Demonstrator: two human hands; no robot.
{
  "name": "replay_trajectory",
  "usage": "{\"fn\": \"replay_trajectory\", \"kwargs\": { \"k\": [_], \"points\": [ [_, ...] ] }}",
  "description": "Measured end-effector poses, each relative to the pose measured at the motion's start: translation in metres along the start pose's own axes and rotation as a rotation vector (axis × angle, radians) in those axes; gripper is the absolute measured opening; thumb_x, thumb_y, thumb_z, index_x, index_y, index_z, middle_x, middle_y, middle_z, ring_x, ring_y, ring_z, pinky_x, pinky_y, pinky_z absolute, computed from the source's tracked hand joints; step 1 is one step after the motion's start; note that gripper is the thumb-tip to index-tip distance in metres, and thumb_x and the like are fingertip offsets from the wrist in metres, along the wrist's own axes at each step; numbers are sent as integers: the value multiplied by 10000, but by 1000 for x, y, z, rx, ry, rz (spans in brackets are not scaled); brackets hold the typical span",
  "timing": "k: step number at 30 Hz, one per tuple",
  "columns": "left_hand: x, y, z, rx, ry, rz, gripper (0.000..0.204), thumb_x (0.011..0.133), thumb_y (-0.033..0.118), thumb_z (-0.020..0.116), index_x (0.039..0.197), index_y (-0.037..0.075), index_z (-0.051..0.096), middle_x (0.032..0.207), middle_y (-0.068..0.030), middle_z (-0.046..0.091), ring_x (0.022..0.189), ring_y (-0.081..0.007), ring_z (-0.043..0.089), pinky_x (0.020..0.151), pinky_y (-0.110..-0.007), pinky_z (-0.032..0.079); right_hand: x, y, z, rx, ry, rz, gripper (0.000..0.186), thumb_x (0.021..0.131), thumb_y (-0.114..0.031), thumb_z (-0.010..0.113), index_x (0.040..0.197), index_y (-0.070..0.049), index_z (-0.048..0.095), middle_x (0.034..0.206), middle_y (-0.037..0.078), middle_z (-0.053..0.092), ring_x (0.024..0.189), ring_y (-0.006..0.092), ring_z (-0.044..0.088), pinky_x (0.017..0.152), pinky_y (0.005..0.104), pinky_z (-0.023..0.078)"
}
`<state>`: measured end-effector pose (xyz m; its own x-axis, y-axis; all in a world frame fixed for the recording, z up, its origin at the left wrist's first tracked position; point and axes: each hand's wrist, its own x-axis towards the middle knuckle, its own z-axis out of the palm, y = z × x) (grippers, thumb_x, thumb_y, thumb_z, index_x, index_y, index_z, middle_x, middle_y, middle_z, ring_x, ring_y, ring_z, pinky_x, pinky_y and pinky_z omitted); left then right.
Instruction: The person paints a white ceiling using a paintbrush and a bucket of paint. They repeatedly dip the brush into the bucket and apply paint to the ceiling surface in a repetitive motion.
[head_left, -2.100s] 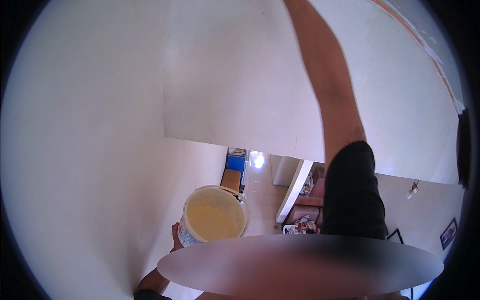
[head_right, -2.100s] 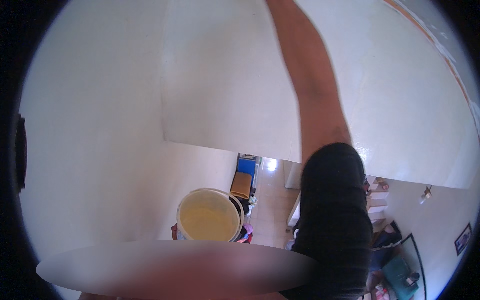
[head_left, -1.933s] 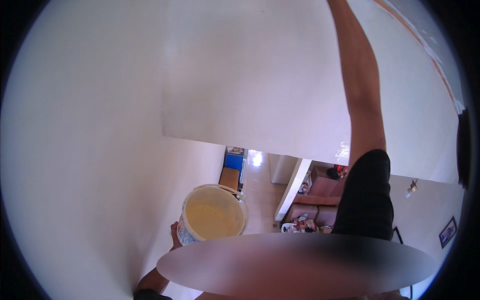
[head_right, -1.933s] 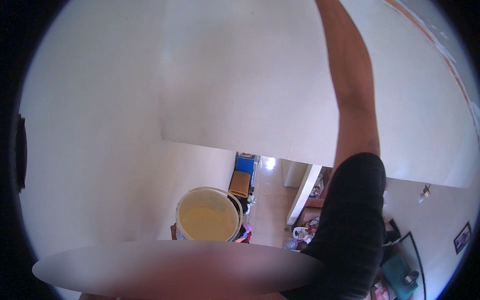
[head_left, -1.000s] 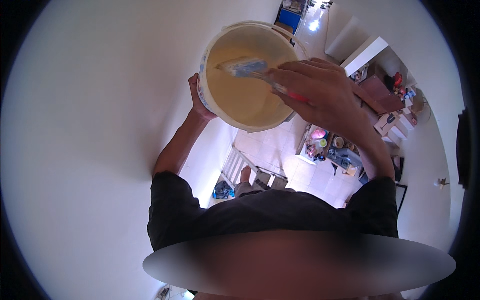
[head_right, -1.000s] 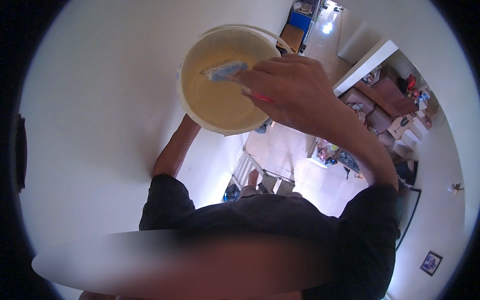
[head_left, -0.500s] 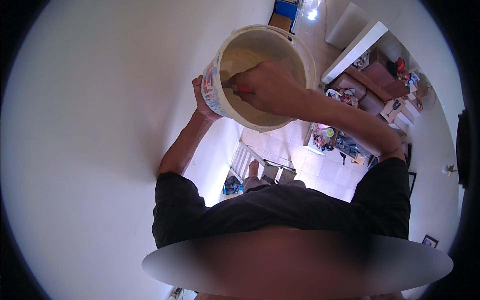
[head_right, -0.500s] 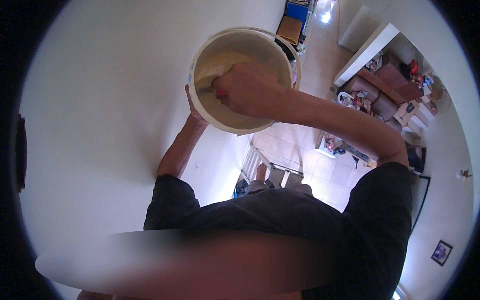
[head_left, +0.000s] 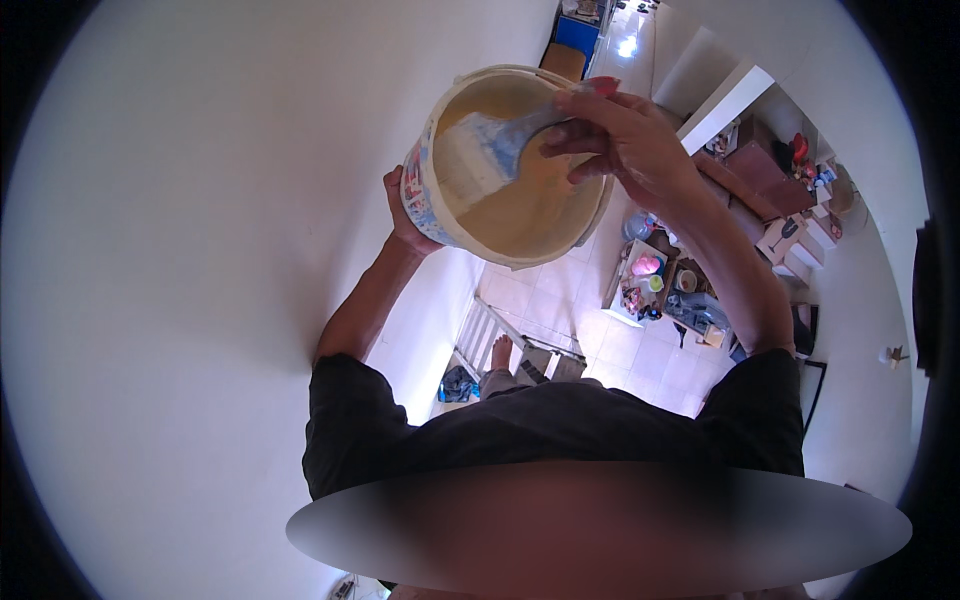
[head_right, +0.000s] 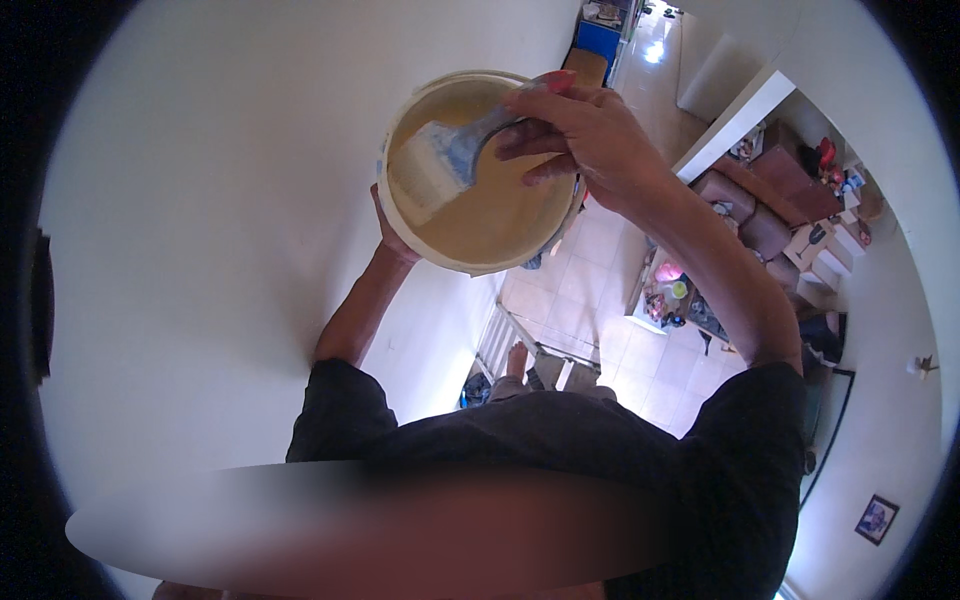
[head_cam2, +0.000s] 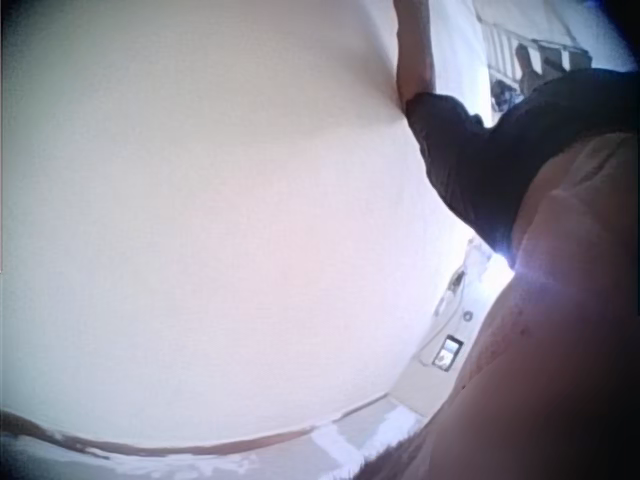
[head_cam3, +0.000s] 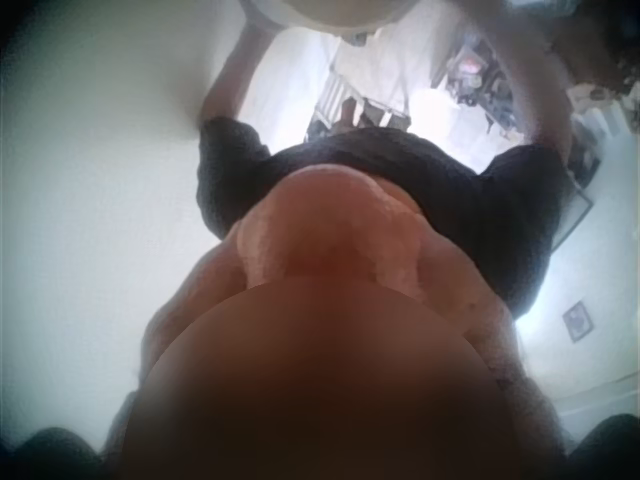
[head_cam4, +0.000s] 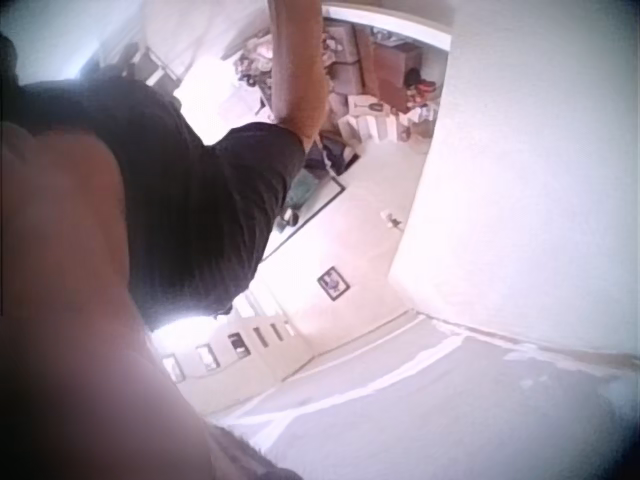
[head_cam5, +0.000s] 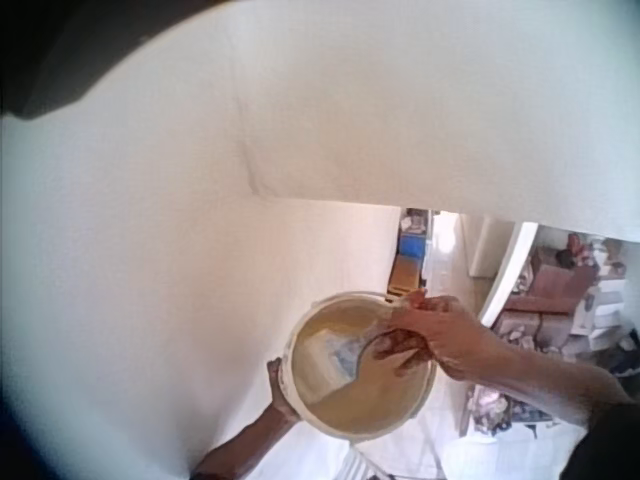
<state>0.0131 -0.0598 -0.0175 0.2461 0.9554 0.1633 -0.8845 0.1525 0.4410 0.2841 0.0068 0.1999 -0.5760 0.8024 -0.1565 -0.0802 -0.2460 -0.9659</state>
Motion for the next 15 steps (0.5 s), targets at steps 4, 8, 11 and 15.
{"fn": "replay_trajectory", "kwargs": {
  "k": [4, 8, 11, 15],
  "points": [
    [2, -3, 1, -106, 162, 2, 926, 797, 796, 494, 1504, 199, 512, 1453, -113, 590, 1275, -331, 619, 987, -561, 563, -4, -6, -19, -66, 62, -27, 323, 977, -312, 718, 1078, -8, 681, 854, 100, 756, 757, 195, 769, 627, 286, 612],
    [0, -5, 7, 53, 221, 22, 920, 818, 794, 470, 1526, 207, 483, 1480, -112, 568, 1301, -342, 598, 1030, -575, 530, -11, -3, -18, -74, 98, -57, 318, 979, -321, 715, 1061, -16, 677, 819, 81, 743, 722, 189, 757, 643, 289, 601],
    [-7, -9, 13, 183, 268, 43, 928, 846, 799, 433, 1564, 212, 424, 1542, -109, 506, 1366, -350, 536, 1098, -593, 467, -16, 4, -14, -84, 81, -78, 327, 977, -312, 715, 1076, -3, 671, 839, 94, 739, 723, 178, 744, 644, 293, 601],
    [-6, -9, 10, 108, 81, 89, 893, 920, 798, 368, 1600, 220, 343, 1619, -89, 387, 1461, -350, 404, 1190, -589, 367, -27, 7, -7, -191, 49, -216, 281, 982, -250, 671, 1096, 7, 671, 910, 110, 738, 773, 155, 728, 633, 297, 599]
  ]
}}
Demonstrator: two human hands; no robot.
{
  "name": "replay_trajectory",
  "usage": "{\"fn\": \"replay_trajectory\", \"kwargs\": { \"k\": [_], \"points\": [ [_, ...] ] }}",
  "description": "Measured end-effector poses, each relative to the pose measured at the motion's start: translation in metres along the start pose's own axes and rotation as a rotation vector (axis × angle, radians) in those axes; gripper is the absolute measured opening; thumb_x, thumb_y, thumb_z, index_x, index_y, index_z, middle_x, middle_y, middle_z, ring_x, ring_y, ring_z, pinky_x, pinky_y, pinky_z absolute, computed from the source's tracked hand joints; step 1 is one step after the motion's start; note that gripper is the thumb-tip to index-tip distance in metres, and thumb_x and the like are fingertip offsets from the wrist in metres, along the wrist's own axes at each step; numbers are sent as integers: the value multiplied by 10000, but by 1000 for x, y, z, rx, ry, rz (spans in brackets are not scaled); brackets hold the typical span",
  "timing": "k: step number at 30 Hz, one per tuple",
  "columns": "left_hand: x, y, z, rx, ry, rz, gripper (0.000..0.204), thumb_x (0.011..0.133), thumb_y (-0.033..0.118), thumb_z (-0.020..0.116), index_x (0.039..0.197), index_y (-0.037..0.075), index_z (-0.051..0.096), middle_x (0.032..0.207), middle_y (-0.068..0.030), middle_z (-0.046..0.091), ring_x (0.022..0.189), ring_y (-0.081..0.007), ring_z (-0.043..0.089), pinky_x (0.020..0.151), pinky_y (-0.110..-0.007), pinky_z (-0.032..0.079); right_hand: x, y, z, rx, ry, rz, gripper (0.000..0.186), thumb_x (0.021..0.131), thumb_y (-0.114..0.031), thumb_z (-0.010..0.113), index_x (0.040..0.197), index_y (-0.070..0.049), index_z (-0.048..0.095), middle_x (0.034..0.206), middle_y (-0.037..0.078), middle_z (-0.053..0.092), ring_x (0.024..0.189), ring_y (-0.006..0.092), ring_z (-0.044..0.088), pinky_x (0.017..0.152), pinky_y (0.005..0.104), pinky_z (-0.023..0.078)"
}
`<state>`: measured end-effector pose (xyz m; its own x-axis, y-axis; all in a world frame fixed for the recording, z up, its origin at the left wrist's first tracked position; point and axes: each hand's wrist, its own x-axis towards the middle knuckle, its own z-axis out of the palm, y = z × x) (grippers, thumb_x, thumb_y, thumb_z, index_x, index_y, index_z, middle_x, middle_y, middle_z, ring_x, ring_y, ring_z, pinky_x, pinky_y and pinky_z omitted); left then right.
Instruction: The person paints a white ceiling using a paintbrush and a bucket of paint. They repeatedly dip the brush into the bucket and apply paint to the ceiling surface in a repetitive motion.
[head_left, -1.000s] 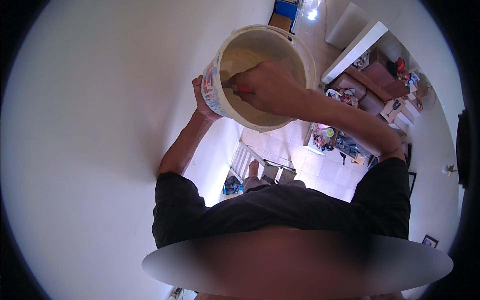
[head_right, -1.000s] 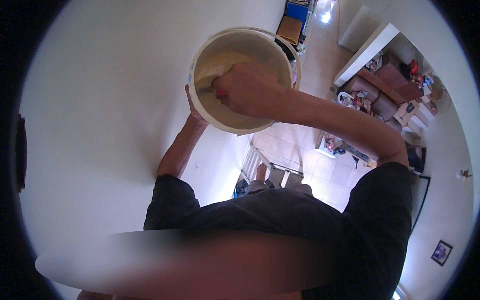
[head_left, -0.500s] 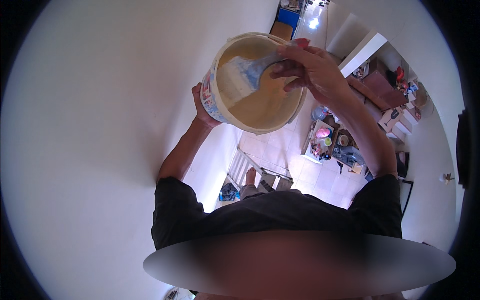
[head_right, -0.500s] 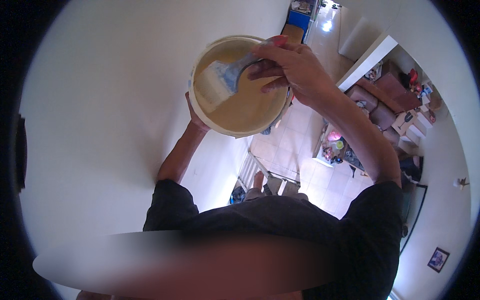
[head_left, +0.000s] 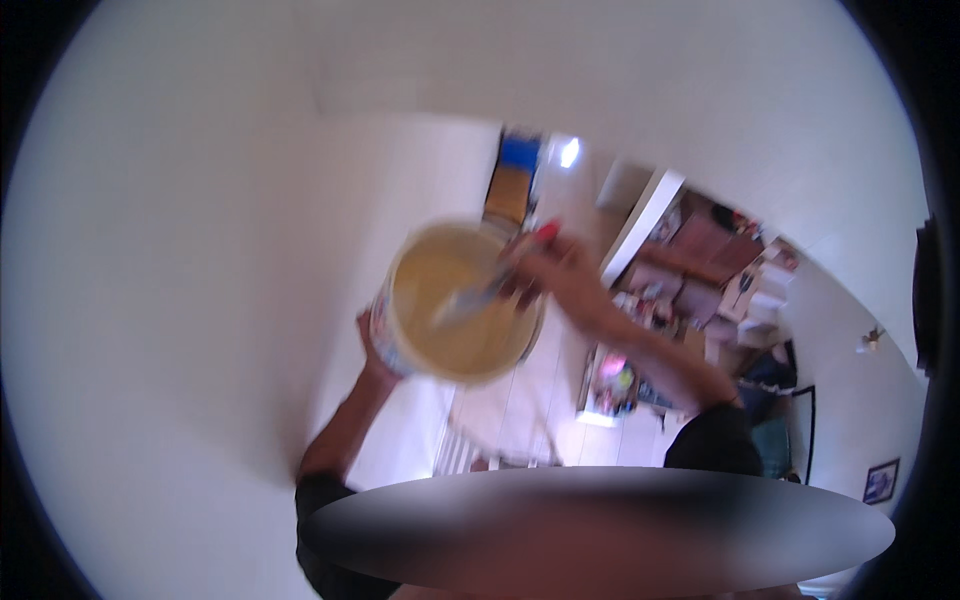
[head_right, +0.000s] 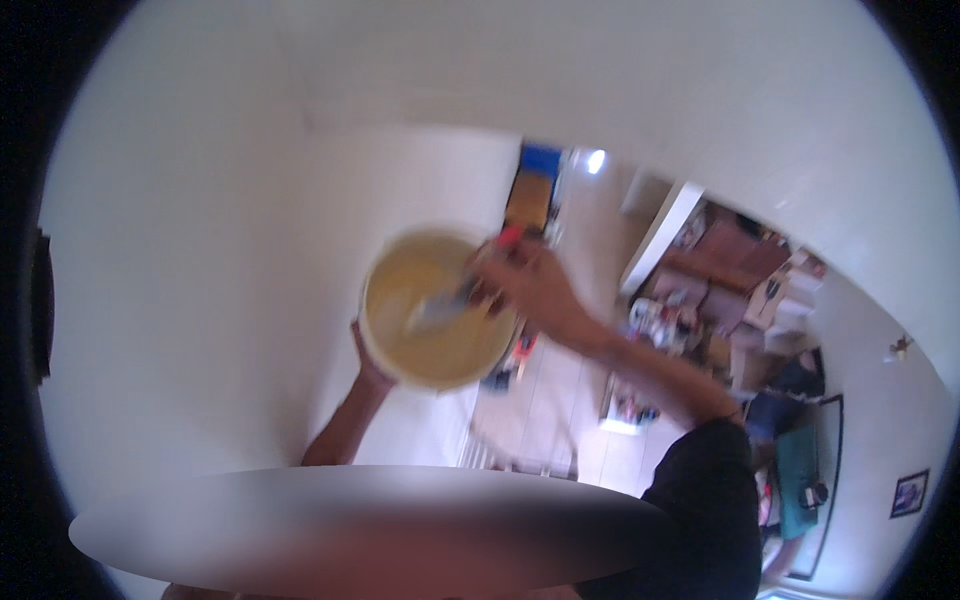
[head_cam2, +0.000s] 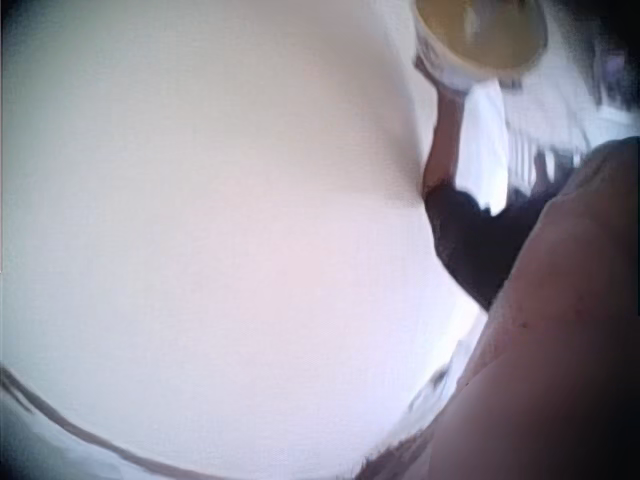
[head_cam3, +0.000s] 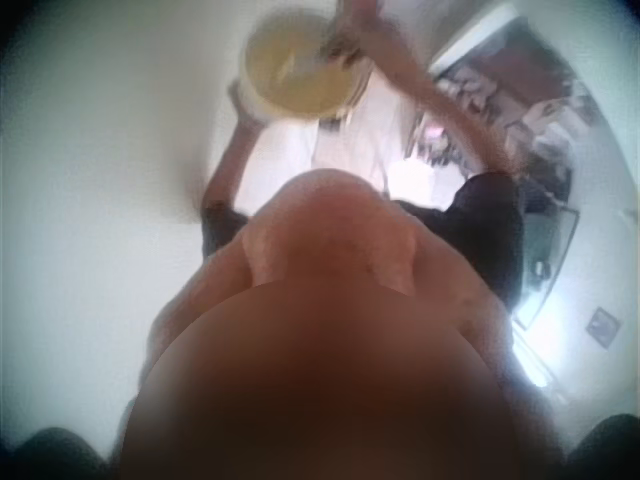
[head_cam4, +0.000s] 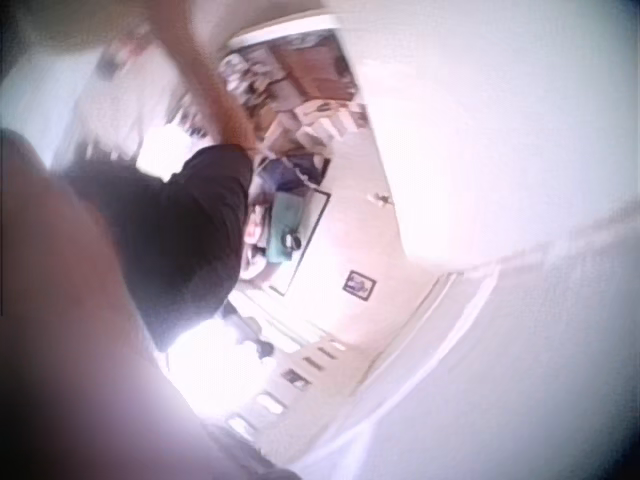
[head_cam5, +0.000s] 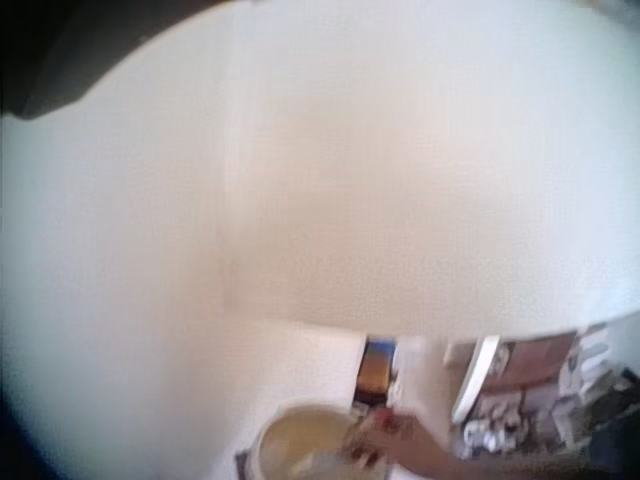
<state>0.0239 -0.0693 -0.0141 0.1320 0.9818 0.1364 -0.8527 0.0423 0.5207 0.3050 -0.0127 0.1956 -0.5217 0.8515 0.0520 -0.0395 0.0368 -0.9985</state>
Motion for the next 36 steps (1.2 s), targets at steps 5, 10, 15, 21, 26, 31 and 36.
{"fn": "replay_trajectory", "kwargs": {
  "k": [5, 10, 15, 21, 26, 31, 36],
  "points": [
    [9, 5, 8, 2, -108, -96, 912, 891, 793, 385, 1597, 218, 339, 1612, -101, 386, 1450, -345, 420, 1168, -606, 386, 14, 15, 13, 9, -161, -55, 153, 991, -131, 618, 1081, -13, 654, 921, 87, 721, 798, 166, 729, 688, 297, 604],
    [24, 9, 8, -18, -179, -134, 944, 884, 797, 391, 1607, 193, 330, 1596, -124, 428, 1439, -362, 447, 1158, -602, 401, 20, 13, 18, -56, -190, -25, 132, 966, -120, 683, 1035, -11, 652, 918, 54, 706, 807, 124, 703, 733, 272, 582],
    [1, -6, -2, -43, -157, -167, 944, 888, 799, 381, 1608, 191, 327, 1599, -125, 422, 1440, -361, 446, 1160, -598, 400, -5, 16, 23, -186, -241, -180, 153, 976, -134, 705, 1035, 2, 667, 949, 52, 702, 820, 105, 681, 766, 264, 567],
    [9, -5, -6, -43, -119, -157, 945, 893, 802, 370, 1610, 188, 323, 1603, -127, 415, 1441, -360, 444, 1163, -593, 397, -2, -6, 17, -331, -331, -55, 257, 989, -183, 716, 1177, -8, 703, 1080, 89, 722, 937, 127, 702, 835, 277, 582],
    [15, -6, -14, -50, -74, -167, 945, 897, 805, 361, 1611, 186, 320, 1607, -128, 408, 1441, -359, 442, 1165, -589, 396, 1, 3, 12, -220, -464, -105, 308, 984, -217, 729, 1223, -24, 709, 1155, 92, 723, 995, 158, 705, 872, 300, 587],
    [16, -1, -24, -44, -11, -167, 946, 901, 808, 351, 1612, 184, 317, 1610, -129, 402, 1442, -358, 441, 1168, -585, 394, 11, -2, 9, -501, -490, -363, 330, 965, -230, 742, 1256, -76, 715, 1195, 81, 712, 1029, 225, 711, 915, 359, 577],
    [9, -2, -39, -31, 35, -128, 947, 905, 810, 342, 1613, 181, 313, 1613, -130, 395, 1443, -357, 439, 1170, -581, 392, 13, 3, 13, -1016, -428, -735, 364, 930, -206, 752, 1279, -115, 705, 1150, 92, 708, 1017, 279, 708, 890, 373, 564]
  ]
}}
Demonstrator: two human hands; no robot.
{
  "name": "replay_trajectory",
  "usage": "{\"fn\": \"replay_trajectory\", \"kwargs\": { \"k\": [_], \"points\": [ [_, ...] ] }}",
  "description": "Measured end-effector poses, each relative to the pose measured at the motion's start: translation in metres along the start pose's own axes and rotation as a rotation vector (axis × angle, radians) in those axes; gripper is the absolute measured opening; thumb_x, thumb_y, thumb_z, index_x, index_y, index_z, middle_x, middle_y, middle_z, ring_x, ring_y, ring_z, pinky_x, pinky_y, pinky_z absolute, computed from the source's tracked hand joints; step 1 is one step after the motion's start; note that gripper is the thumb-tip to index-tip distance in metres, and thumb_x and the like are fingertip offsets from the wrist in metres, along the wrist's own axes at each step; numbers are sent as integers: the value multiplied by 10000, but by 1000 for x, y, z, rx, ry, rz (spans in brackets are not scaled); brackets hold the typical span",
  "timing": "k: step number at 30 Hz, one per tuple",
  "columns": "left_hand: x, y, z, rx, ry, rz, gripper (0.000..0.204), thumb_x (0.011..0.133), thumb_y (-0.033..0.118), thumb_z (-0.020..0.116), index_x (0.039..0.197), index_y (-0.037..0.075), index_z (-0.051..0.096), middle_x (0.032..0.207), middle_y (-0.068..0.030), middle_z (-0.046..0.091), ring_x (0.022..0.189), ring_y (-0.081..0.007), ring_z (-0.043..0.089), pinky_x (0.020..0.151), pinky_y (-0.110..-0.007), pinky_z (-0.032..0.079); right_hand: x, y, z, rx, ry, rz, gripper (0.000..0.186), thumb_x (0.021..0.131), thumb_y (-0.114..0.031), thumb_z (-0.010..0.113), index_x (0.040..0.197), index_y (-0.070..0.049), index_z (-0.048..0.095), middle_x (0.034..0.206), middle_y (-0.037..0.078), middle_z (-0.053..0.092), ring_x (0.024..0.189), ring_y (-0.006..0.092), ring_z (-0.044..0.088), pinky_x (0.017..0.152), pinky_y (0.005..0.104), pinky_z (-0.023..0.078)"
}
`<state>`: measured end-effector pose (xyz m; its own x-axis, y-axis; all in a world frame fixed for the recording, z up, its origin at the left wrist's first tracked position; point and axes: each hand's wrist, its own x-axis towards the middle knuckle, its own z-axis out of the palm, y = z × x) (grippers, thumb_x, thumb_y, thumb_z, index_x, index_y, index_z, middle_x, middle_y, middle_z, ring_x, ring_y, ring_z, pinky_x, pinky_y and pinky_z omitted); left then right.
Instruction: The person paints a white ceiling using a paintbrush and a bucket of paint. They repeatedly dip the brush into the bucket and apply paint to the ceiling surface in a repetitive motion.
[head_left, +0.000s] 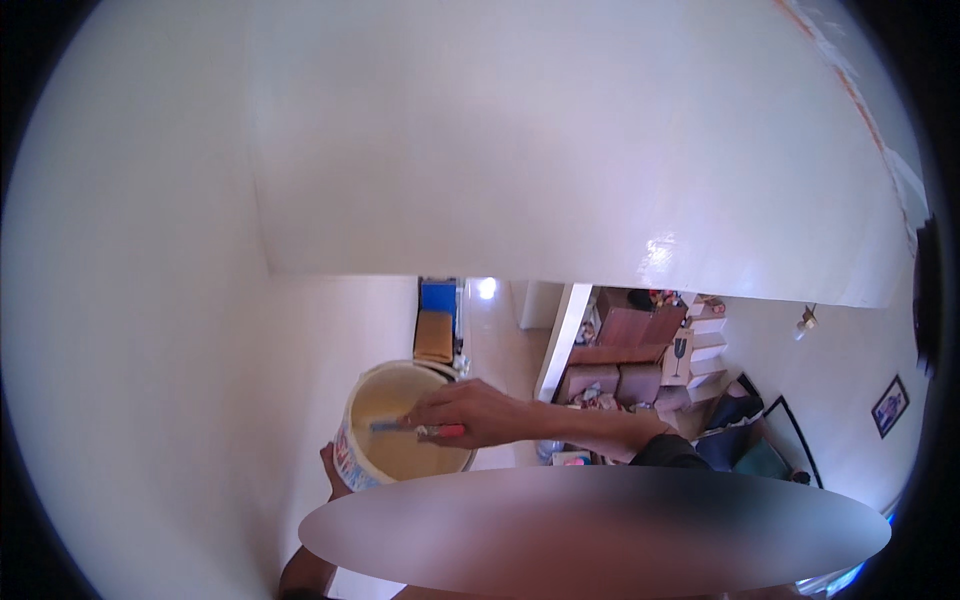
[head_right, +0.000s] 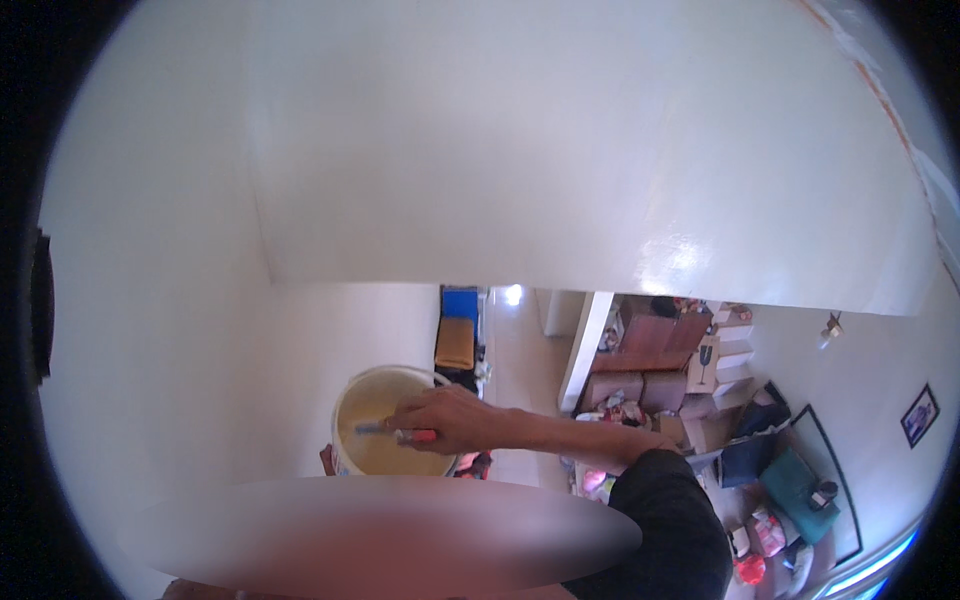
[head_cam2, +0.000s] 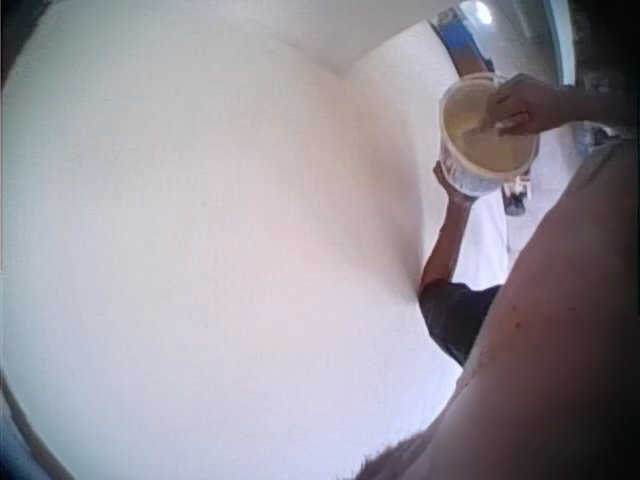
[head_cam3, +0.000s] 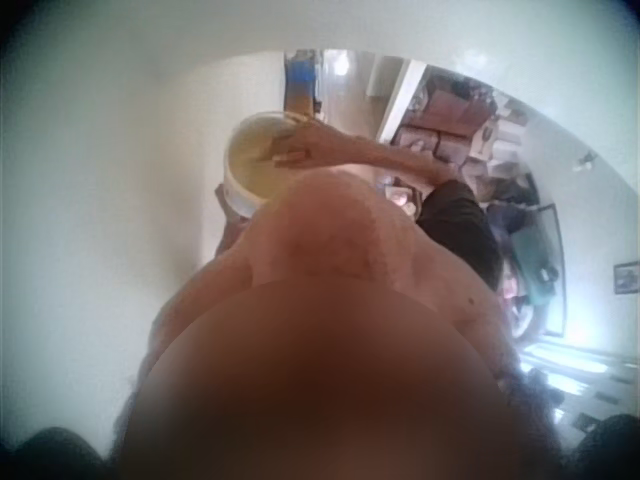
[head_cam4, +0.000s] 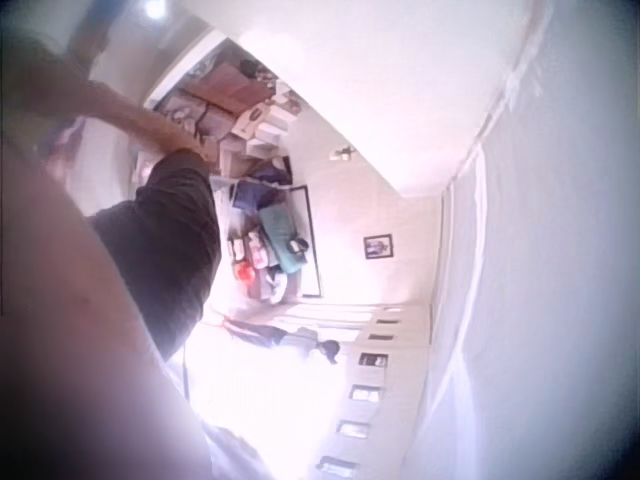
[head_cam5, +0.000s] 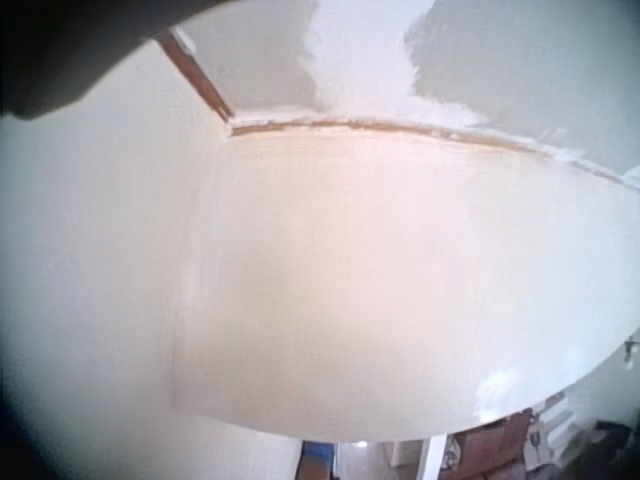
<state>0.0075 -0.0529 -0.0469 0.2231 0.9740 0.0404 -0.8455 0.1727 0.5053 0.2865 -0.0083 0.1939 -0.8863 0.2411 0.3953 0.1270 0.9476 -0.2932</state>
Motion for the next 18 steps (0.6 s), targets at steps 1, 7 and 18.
{"fn": "replay_trajectory", "kwargs": {
  "k": [1, 7, 18],
  "points": [
    [-2, -3, -5, 2, 8, 24, 947, 906, 811, 340, 1613, 181, 313, 1614, -130, 394, 1443, -357, 439, 1170, -580, 392, -2, 2, 4, -115, 47, -52, 369, 924, -203, 754, 1278, -114, 703, 1145, 88, 709, 1009, 273, 709, 880, 376, 566],
    [2, -8, 22, -27, -49, 11, 947, 911, 826, 305, 1605, 182, 342, 1612, -139, 406, 1441, -364, 448, 1176, -578, 386, -39, -10, -21, -327, 227, -163, 385, 866, -132, 791, 1236, -66, 709, 1148, 118, 723, 1014, 267, 720, 862, 394, 586],
    [-5, -6, 32, 41, -99, 111, 939, 914, 820, 366, 1626, 213, 291, 1638, -113, 365, 1473, -364, 393, 1190, -605, 346, -46, -41, -41, 890, 452, 480, 244, 948, -104, 741, 1151, 32, 725, 1047, 136, 775, 943, 174, 748, 834, 320, 620]
  ]
}}
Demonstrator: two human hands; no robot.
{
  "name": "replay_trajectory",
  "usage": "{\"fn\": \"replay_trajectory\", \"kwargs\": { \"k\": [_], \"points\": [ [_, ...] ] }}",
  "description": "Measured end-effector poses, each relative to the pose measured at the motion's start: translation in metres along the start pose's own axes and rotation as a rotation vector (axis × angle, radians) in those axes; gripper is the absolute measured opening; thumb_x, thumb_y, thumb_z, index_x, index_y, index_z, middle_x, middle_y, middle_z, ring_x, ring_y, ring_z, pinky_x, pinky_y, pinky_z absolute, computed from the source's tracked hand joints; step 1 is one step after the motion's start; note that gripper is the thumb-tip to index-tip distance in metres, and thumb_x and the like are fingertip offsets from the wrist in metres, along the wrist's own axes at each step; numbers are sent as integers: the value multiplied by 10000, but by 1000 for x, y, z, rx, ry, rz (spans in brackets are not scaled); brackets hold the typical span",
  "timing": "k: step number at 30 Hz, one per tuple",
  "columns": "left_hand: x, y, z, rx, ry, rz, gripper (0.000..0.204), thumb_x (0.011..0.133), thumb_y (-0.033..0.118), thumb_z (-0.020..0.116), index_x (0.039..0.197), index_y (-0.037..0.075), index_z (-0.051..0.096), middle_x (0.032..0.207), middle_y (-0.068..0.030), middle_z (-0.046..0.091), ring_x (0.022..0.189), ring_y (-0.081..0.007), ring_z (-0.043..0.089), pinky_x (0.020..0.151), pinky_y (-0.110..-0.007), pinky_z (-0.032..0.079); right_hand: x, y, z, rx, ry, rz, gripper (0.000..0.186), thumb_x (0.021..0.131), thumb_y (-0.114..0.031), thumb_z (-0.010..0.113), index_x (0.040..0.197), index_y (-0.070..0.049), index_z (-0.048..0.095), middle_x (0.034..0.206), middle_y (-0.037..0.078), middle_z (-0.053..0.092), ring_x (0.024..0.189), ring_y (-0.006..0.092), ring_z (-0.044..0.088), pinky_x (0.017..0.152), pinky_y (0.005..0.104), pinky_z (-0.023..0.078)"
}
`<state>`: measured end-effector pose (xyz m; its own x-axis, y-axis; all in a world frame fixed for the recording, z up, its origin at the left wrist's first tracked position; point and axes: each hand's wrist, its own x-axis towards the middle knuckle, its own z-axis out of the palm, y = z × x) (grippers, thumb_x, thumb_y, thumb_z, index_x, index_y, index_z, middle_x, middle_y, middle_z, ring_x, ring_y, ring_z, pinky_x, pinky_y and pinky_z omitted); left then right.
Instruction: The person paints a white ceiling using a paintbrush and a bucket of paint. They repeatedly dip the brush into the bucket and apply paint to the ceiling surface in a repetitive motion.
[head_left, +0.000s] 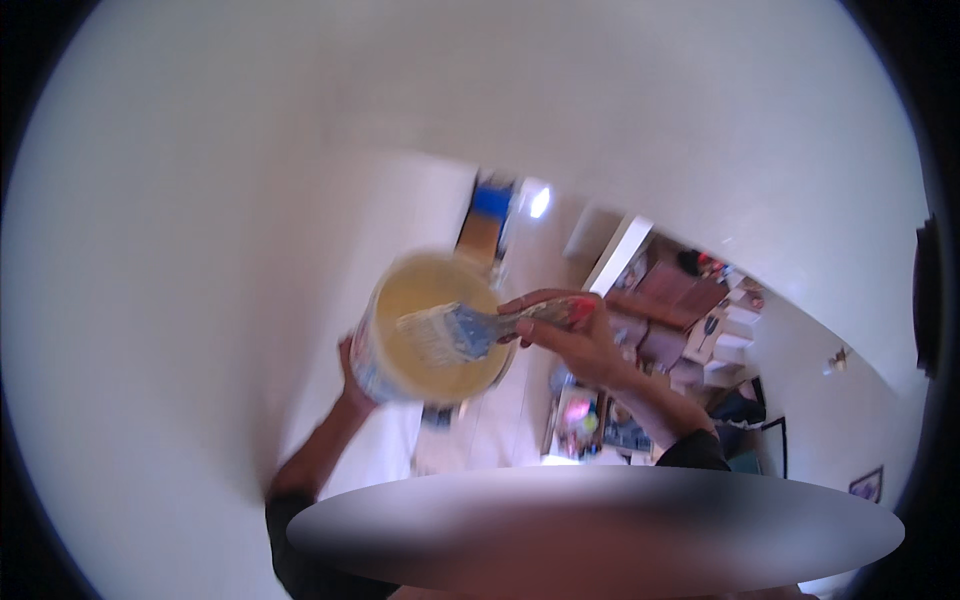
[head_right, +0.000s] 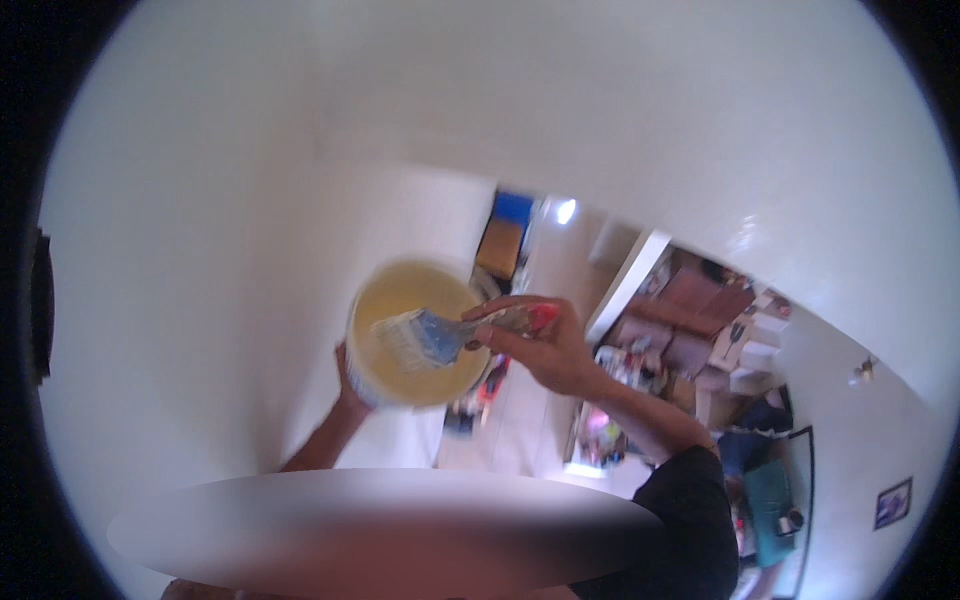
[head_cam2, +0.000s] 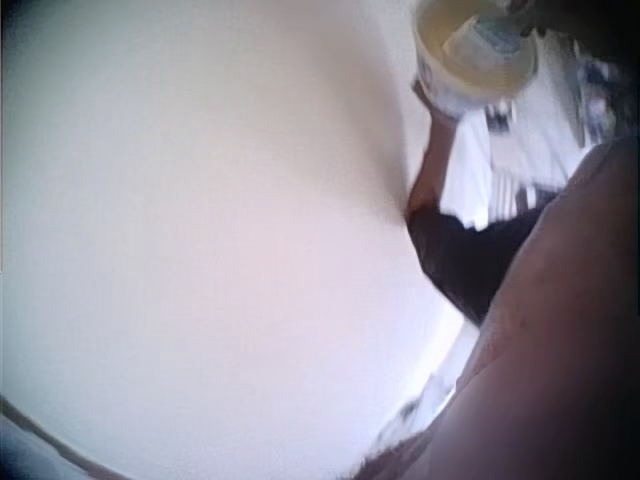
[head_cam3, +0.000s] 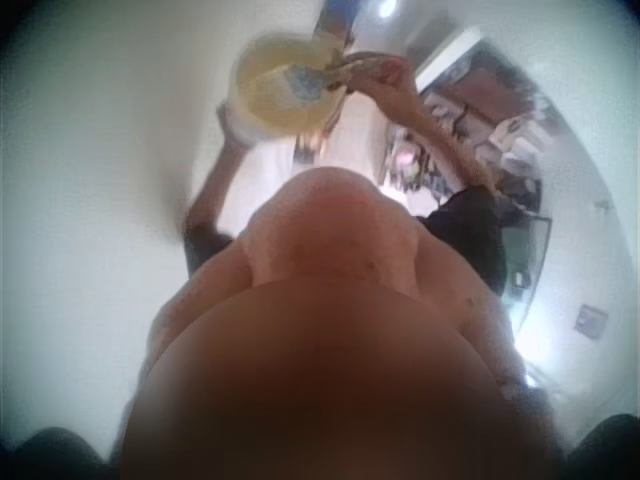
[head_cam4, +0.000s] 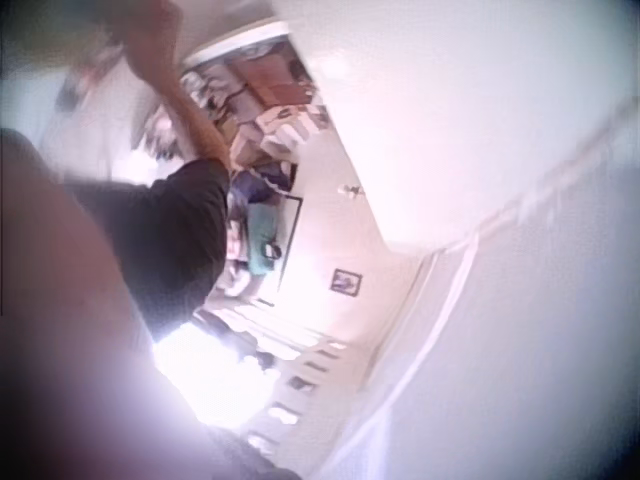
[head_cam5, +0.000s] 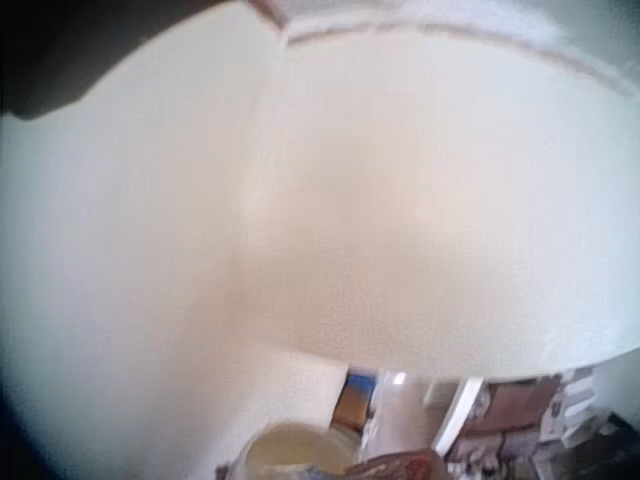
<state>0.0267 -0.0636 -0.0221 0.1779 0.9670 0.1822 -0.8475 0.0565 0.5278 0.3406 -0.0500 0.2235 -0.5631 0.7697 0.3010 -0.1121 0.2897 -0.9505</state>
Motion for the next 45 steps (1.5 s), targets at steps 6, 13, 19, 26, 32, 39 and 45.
{"fn": "replay_trajectory", "kwargs": {
  "k": [6, 13, 19, 26, 32, 39, 45],
  "points": [
    [4, 12, 2, -8, -125, -65, 943, 900, 824, 356, 1629, 231, 275, 1632, -108, 373, 1465, -360, 415, 1164, -610, 387, 105, -130, -83, -203, 206, -732, 219, 996, -137, 662, 1121, 35, 717, 990, 126, 775, 901, 193, 742, 736, 314, 585],
    [12, 7, -3, -43, -71, -120, 941, 898, 823, 361, 1626, 232, 280, 1632, -107, 374, 1464, -360, 413, 1164, -611, 385, 193, -370, -159, -425, 495, -1216, 280, 938, -283, 649, 1033, -34, 735, 878, 103, 748, 818, 203, 747, 685, 333, 557],
    [14, 5, -11, -57, -40, -115, 940, 897, 822, 364, 1624, 232, 285, 1632, -106, 374, 1464, -361, 412, 1164, -612, 384, 237, -447, -184, -257, 567, -1158, 219, 936, -284, 651, 960, -70, 695, 869, 94, 743, 805, 220, 753, 669, 320, 556],
    [13, 9, -21, -63, 0, -113, 938, 895, 821, 368, 1622, 233, 290, 1631, -105, 375, 1464, -362, 410, 1164, -614, 383, 292, -476, -191, -260, 549, -1165, 156, 942, -191, 645, 912, -39, 658, 800, 117, 728, 683, 234, 734, 565, 327, 561],
    [3, 9, -27, -71, 48, -101, 937, 894, 820, 372, 1620, 233, 294, 1631, -104, 375, 1464, -363, 409, 1164, -615, 381, 258, -482, -184, -478, 885, -1118, 236, 919, -193, 652, 774, -13, 695, 690, 127, 714, 578, 227, 720, 476, 336, 560],
    [11, 11, -30, -67, 68, -127, 935, 892, 819, 376, 1617, 234, 299, 1631, -103, 376, 1464, -363, 408, 1164, -616, 380, 169, -514, -262, -593, 1002, -1189, 288, 903, -245, 653, 751, -4, 699, 712, 125, 726, 574, 224, 720, 486, 334, 578],
    [10, 14, -36, -70, 90, -126, 934, 891, 818, 380, 1615, 235, 303, 1630, -102, 376, 1464, -364, 406, 1164, -617, 379, 101, -545, -302, -856, 1445, -960, 325, 928, -267, 602, 825, 18, 718, 669, 121, 722, 576, 237, 727, 500, 368, 596]
  ]
}}
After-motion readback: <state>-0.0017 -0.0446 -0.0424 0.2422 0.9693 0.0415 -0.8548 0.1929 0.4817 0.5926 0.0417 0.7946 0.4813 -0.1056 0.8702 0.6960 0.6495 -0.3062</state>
